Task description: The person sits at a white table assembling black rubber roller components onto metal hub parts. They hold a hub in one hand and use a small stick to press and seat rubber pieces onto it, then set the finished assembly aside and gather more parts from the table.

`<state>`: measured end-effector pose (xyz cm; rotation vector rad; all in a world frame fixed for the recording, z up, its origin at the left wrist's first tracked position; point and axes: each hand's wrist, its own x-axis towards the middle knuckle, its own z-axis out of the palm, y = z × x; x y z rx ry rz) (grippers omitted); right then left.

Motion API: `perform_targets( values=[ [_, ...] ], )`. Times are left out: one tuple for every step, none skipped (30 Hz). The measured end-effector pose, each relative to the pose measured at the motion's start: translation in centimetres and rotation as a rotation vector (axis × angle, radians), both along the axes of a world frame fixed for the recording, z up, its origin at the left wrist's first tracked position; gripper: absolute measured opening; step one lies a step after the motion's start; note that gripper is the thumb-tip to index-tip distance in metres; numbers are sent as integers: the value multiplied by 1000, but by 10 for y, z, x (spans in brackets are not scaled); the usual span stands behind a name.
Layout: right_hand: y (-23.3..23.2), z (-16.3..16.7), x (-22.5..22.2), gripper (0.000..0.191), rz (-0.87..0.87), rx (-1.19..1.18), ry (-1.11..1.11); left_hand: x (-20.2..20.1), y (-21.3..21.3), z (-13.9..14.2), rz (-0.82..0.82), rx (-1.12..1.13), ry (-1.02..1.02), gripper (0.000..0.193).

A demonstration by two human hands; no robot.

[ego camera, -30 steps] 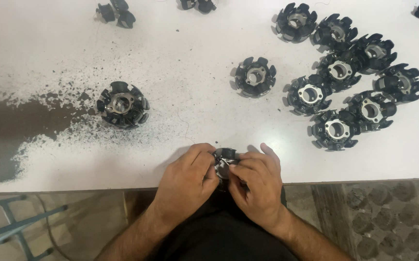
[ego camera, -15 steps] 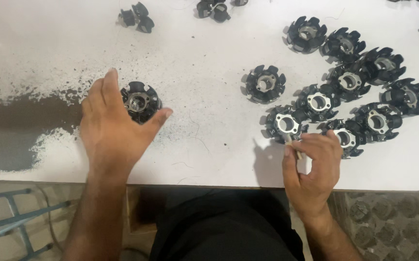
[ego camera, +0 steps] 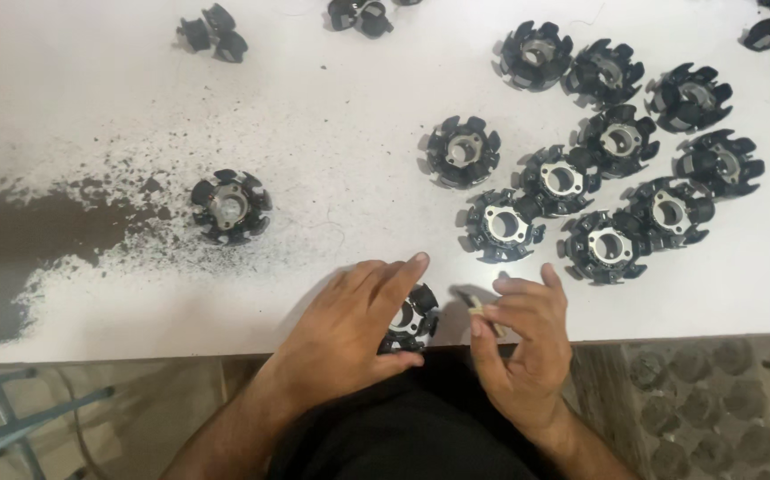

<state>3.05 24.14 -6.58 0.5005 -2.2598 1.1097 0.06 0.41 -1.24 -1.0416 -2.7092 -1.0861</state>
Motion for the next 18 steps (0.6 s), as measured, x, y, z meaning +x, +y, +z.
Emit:
perform_targets(
  values=[
    [-1, -1, 2, 25, 19, 2, -4, 3, 1, -1, 25, 24, 40, 98],
    [-3, 0, 5, 25, 21, 26, -17, 6, 2, -2, 52, 48, 78, 94],
    [-5, 0, 9, 26, 33, 52, -24, 9, 5, -3, 69, 69, 79, 80],
    [-6, 1, 9, 26, 50, 76, -24, 10, 9, -5, 92, 88, 88, 65],
    [-8, 2, 9, 27, 61, 89, -31, 12, 13, -7, 116, 105, 94, 51],
    [-10, 2, 10, 28, 74, 100, -42, 13, 14, -10, 167, 88, 72, 45],
    [-12, 3, 9, 29, 89, 113, -50, 14, 16, -14, 218, 72, 52, 39],
    [-15, 2, 8, 30, 87, 125, -51, 14, 17, -18, 267, 57, 31, 32],
    [-18, 2, 8, 31, 83, 138, -55, 15, 17, -22, 283, 63, 20, 30],
    [-20, 1, 7, 32, 76, 151, -58, 15, 17, -25, 297, 68, 10, 27],
    [-22, 1, 7, 33, 74, 164, -47, 16, 17, -27, 309, 73, 1, 24],
    [-24, 0, 7, 34, 71, 177, -39, 16, 16, -29, 314, 80, -8, 23],
    [-26, 0, 8, 36, 72, 190, -31, 17, 16, -30, 321, 85, -18, 21],
    [-27, 0, 7, 35, 64, 196, -28, 16, 15, -30, 332, 91, -22, 19],
    [-29, 1, 7, 35, 58, 202, -23, 16, 15, -30, 334, 104, -4, 18],
    [-30, 2, 7, 35, 49, 208, -23, 16, 15, -29, 334, 116, 11, 18],
    [-31, 4, 7, 35, 45, 216, -31, 15, 15, -28, 330, 129, 25, 17],
    [-31, 6, 7, 34, 42, 224, -40, 15, 15, -27, 319, 124, 36, 18]
  ],
)
